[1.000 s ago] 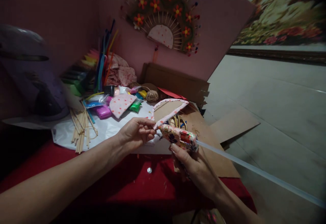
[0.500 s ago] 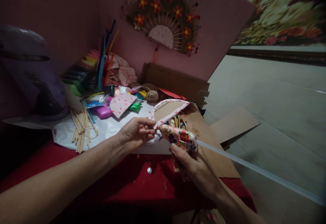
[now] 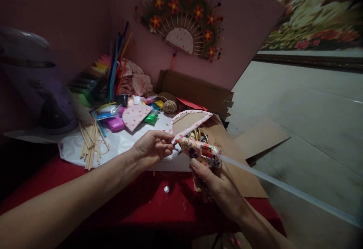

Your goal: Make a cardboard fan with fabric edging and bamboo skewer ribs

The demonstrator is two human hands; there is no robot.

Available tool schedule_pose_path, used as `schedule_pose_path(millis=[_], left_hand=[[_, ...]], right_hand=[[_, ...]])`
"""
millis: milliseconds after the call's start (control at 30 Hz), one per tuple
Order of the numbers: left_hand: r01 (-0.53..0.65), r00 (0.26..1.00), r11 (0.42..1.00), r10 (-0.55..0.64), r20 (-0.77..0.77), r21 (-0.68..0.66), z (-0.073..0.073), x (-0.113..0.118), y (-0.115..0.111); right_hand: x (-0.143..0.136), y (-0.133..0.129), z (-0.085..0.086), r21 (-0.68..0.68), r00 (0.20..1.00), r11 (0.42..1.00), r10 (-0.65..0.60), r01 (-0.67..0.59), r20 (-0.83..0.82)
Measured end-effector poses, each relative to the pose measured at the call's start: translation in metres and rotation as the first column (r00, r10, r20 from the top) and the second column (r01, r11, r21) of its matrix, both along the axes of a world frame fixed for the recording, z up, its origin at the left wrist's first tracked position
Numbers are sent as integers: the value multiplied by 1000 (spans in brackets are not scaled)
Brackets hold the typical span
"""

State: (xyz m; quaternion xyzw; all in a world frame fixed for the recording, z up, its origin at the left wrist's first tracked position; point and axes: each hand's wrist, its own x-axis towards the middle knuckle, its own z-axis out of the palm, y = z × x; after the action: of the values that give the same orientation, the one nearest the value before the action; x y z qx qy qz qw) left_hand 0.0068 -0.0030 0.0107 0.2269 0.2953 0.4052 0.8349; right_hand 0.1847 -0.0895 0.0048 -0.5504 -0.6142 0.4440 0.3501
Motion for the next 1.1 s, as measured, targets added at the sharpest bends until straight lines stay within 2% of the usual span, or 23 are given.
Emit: schedule_pose_path(millis=[267, 933, 1100], left_hand=[[-13, 1000, 1000, 13, -11, -2, -1, 0, 0], [25, 1000, 1000, -25, 4, 15, 0, 0, -1], [22, 1000, 1000, -22, -12, 10, 2, 1, -2]], right_hand=[[-3, -1, 6, 20, 1000, 1000, 1, -1, 8], [-4, -1, 0, 39, 998, 997, -59, 60, -22], [-6, 2, -3, 37, 994, 997, -67, 70, -81]])
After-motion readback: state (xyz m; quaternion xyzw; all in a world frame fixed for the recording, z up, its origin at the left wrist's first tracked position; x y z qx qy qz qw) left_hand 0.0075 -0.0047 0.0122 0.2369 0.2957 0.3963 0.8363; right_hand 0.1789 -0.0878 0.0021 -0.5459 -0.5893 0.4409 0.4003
